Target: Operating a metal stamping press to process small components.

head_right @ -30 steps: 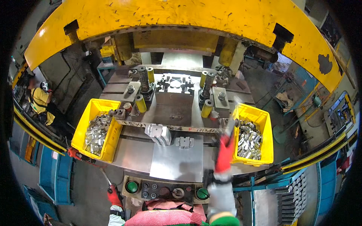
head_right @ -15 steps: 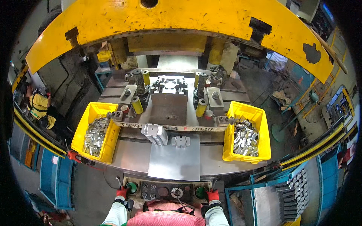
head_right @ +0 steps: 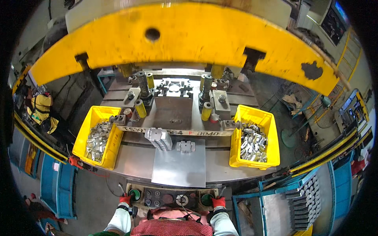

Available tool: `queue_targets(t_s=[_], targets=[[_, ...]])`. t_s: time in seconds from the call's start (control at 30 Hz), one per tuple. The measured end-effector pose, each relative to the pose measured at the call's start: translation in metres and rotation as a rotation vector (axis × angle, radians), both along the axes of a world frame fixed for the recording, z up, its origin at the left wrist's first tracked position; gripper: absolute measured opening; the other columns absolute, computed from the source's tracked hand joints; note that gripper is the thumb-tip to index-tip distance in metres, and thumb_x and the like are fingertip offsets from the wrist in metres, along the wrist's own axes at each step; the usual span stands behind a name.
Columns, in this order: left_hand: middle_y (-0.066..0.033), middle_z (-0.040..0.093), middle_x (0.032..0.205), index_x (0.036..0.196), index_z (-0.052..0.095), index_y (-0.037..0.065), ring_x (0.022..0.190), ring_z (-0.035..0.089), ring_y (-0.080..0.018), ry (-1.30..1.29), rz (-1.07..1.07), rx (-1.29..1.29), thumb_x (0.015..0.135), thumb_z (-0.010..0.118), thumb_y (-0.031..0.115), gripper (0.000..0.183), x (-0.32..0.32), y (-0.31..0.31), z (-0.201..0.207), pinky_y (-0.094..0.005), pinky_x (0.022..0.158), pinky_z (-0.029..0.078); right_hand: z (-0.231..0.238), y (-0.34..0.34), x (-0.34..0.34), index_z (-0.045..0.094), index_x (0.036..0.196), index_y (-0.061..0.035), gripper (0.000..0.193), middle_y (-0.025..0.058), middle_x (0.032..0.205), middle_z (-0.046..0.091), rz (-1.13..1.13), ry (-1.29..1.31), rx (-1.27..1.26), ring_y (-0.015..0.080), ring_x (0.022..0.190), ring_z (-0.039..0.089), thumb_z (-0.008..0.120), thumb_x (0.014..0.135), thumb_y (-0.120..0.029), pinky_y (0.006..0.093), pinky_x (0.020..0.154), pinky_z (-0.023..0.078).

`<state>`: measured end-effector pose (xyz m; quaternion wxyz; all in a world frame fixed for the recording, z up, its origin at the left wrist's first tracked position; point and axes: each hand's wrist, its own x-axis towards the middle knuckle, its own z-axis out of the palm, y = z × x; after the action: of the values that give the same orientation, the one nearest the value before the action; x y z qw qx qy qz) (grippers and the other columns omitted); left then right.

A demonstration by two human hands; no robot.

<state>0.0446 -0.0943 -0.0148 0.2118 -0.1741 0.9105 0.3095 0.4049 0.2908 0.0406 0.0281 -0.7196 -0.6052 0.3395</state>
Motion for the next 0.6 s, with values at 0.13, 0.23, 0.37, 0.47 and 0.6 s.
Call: queue_targets(t_s=[0.13,0.23,0.37,0.47,0.6], targets=[[-0.0192,0.049,0.103,0.106,0.038,-0.003,0.097,0.05,-0.0304,0.051,-0.017,0.136,0.045,0.076,0.041,0.084,-0.004,-0.016,-0.025,-0.0368,0.078,0.042,-0.016,0.001,0.004,0.044,0.099,0.0025,0.07,0.0216,0.093,0.057,0.0,0.046,-0.01,0.0349,0.091,0.054,0.076,0.05,-0.035,0.0388,0.075,0.044],[-0.0186,0.047,0.11,0.109,0.035,-0.004,0.099,0.049,-0.0274,0.019,0.024,0.162,0.045,0.079,0.037,0.088,-0.004,-0.018,-0.026,-0.0343,0.079,0.042,-0.047,0.005,0.013,0.045,0.094,0.0012,0.068,0.021,0.089,0.057,0.023,0.042,0.041,0.0341,0.088,0.055,0.075,0.049,-0.039,0.0392,0.072,0.044],[-0.0159,0.045,0.117,0.114,0.03,-0.005,0.101,0.048,-0.0234,-0.064,0.188,0.357,0.044,0.081,0.027,0.093,0.002,0.011,-0.002,-0.0312,0.079,0.041,-0.031,0.002,0.017,0.045,0.094,0.002,0.065,0.0217,0.091,0.057,0.017,0.074,0.008,0.0346,0.089,0.054,0.073,0.051,-0.039,0.0393,0.073,0.044],[-0.0131,0.048,0.115,0.113,0.035,-0.004,0.1,0.05,-0.0237,-0.026,0.157,0.309,0.047,0.08,0.031,0.087,-0.002,0.008,-0.003,-0.0308,0.079,0.041,-0.034,0.003,0.016,0.046,0.097,0.0021,0.066,0.0222,0.093,0.056,-0.001,0.045,0.004,0.0342,0.09,0.054,0.072,0.053,-0.039,0.0392,0.074,0.044],[-0.0133,0.057,0.099,0.101,0.05,-0.001,0.084,0.056,-0.0242,0.047,-0.065,0.174,0.059,0.068,0.05,0.068,-0.003,-0.056,-0.031,-0.0342,0.067,0.045,-0.007,-0.003,-0.007,0.045,0.102,0.0023,0.066,0.0223,0.093,0.056,0.061,0.095,-0.07,0.0339,0.089,0.054,0.07,0.055,-0.039,0.0388,0.074,0.043]])
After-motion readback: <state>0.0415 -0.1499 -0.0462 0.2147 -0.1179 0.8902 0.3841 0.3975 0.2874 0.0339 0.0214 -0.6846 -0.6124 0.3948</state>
